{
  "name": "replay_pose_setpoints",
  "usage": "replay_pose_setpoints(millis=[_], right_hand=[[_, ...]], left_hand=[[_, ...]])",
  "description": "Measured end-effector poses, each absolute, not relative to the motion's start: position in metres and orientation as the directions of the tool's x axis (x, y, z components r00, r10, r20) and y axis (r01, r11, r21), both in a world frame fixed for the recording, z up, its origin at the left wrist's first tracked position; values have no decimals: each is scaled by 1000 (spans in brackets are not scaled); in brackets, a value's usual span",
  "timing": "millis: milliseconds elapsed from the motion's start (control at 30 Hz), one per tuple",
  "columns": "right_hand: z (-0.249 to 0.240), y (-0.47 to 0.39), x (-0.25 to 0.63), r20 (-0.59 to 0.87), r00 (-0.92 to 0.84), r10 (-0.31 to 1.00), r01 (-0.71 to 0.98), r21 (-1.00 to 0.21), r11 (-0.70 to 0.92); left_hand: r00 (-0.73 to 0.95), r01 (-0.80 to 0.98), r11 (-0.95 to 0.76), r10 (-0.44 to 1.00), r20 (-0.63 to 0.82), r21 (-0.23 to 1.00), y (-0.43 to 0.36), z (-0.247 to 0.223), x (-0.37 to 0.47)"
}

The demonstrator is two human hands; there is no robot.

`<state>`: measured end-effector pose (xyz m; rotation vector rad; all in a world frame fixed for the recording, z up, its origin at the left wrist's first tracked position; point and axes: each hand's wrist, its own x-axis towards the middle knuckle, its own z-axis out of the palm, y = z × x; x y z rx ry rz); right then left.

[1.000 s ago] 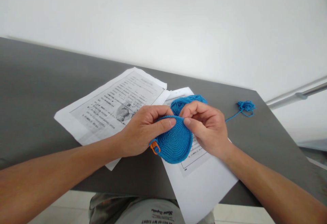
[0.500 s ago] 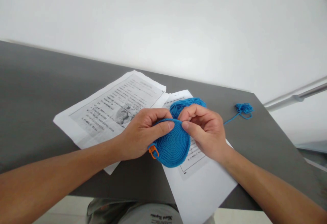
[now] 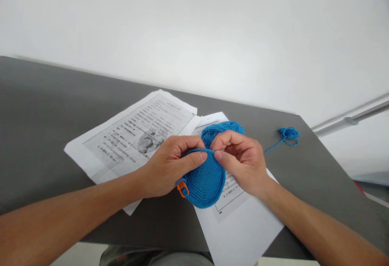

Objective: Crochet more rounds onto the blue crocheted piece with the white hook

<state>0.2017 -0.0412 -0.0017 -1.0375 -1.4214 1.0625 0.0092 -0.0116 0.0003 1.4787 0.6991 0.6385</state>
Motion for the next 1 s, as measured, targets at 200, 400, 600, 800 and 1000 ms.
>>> replay_pose_setpoints(millis=[200,400,600,800,1000], right_hand=[[-2,-41,201,218,-121,968,34,-974,223],[-2,-42,200,177,-132,975,30,-983,183],[-1,-42,199,166,-153,974,10,-985,170],[-2,-41,198,136,-134,982,31,-990,141],[0,-41,197,133,-138,981,44,-989,140]], left_hand=[[676,31,16,736,-32,999,-12,-1,8],[663,29,72,745,-73,997,-13,-1,9],[658,23,57,751,-58,998,-13,0,10],[657,29,62,751,-66,998,-13,0,10],[652,18,77,755,-70,997,-14,-1,11]])
